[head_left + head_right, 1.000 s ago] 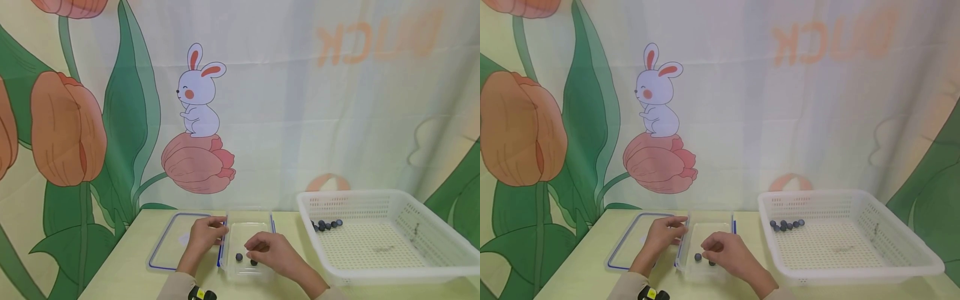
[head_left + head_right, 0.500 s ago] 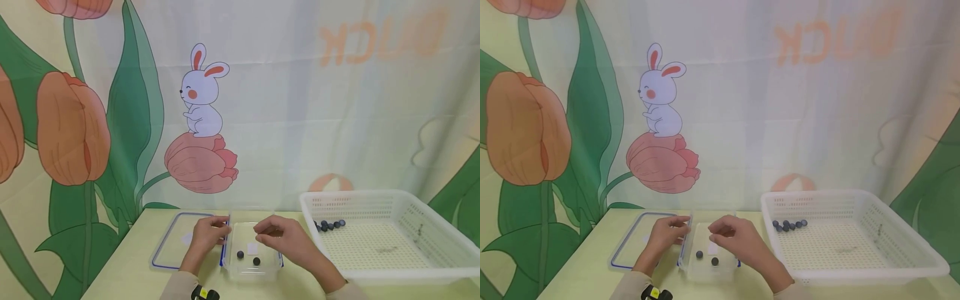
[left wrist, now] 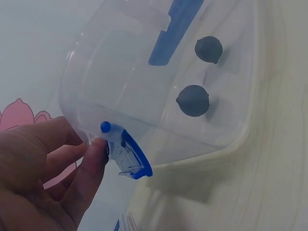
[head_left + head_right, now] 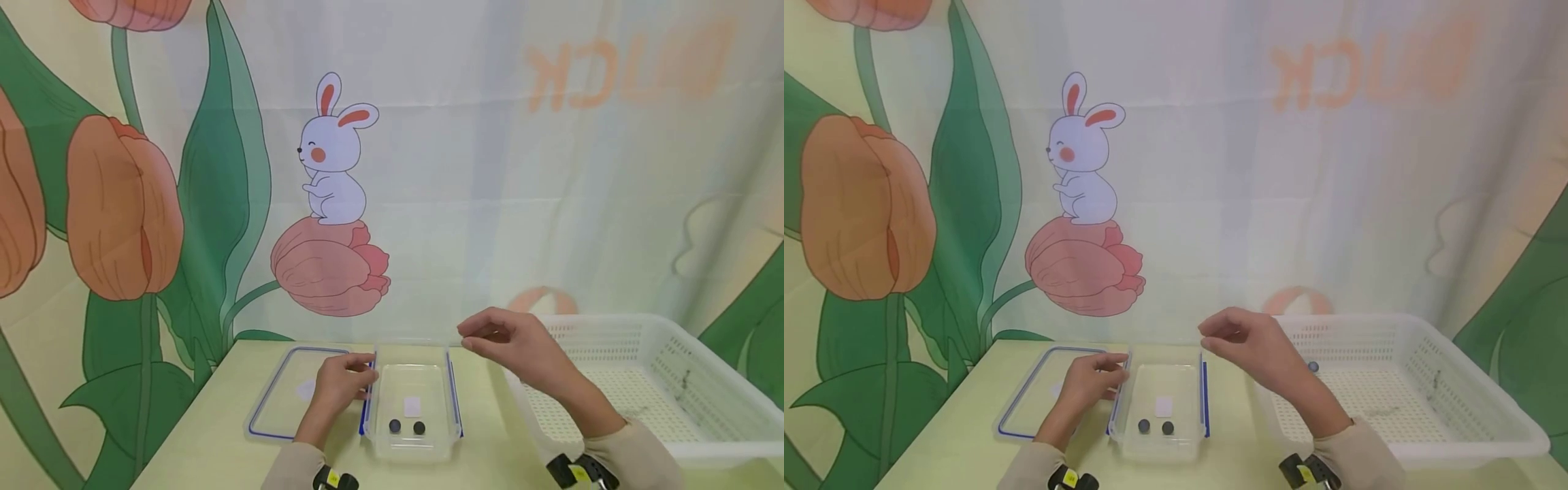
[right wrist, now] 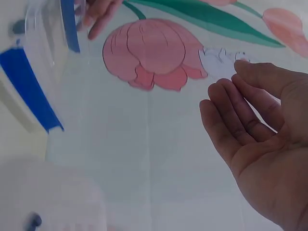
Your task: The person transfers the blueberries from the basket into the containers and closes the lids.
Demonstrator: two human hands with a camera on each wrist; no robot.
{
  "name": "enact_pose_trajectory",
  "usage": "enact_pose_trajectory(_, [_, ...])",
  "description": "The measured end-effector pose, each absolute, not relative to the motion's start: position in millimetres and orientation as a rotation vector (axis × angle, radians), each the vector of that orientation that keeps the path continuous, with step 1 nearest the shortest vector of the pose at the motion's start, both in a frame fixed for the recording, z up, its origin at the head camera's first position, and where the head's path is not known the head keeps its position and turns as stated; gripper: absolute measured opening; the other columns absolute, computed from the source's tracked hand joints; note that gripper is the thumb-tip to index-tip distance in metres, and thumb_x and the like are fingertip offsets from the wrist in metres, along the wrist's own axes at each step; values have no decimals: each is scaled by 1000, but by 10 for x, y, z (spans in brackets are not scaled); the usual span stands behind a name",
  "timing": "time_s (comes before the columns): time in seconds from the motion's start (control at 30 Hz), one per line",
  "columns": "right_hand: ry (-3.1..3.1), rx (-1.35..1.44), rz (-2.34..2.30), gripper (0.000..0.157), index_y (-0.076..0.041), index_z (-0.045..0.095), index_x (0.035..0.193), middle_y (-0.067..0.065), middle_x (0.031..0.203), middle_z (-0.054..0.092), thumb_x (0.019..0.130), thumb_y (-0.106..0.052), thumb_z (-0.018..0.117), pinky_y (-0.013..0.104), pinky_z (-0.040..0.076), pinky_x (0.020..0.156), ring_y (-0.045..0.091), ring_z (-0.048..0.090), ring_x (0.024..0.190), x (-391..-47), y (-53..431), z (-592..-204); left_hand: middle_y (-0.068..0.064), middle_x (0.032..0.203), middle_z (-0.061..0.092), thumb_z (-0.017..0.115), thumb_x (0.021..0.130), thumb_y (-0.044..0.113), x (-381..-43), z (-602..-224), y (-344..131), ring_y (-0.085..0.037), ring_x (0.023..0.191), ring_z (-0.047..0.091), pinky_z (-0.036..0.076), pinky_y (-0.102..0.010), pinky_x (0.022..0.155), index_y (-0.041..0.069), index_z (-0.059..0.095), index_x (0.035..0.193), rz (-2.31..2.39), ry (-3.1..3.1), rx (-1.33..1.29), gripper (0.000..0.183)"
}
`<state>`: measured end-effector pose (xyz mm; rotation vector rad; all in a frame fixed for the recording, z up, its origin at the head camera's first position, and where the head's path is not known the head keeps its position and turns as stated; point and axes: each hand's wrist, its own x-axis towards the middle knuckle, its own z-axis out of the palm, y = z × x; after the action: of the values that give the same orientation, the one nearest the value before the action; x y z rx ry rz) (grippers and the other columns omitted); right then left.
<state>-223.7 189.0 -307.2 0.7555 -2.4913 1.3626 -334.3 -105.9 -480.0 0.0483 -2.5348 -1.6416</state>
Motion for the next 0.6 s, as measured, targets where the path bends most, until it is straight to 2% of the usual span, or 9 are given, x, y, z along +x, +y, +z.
enact_pose_trajectory(0.1, [-2519, 722, 1318, 21, -21, 70, 107, -3, 106, 69, 90, -33, 69, 32, 56, 79, 14, 66, 94, -2303, 2042, -3022, -7, 96, 63, 77, 81, 16, -3136, -4551, -1027, -19, 69, 66, 52, -18, 45, 18, 73, 114, -1671, -2526, 45, 33])
enact_pose_trajectory(0.27, [-2553, 696, 1235, 22, -22, 69, 108, -3, 108, 68, 90, -34, 68, 32, 56, 79, 15, 66, 94, -2415, 2274, -3007, -8, 95, 62, 76, 82, 12, -2956, -4352, -994, -19, 69, 65, 57, -25, 57, 12, 72, 115, -1687, -2522, 47, 33])
enact_pose_trajectory(0.37, [-2567, 688, 1211, 23, -22, 69, 109, -3, 110, 66, 90, -34, 68, 32, 56, 81, 15, 66, 96, -2494, 2393, -3017, -5, 96, 62, 75, 83, 13, -2948, -4335, -985, -16, 69, 65, 59, -29, 62, 14, 71, 116, -1687, -2545, 86, 33])
enact_pose_trajectory(0.6, [-2632, 593, 1253, 29, -22, 68, 112, -2, 116, 65, 89, -41, 67, 39, 53, 85, 17, 63, 103, -2688, 2645, -3082, -9, 95, 63, 75, 81, 9, -2929, -4307, -999, -19, 68, 65, 58, -27, 59, 10, 72, 115, -1714, -2504, 42, 34])
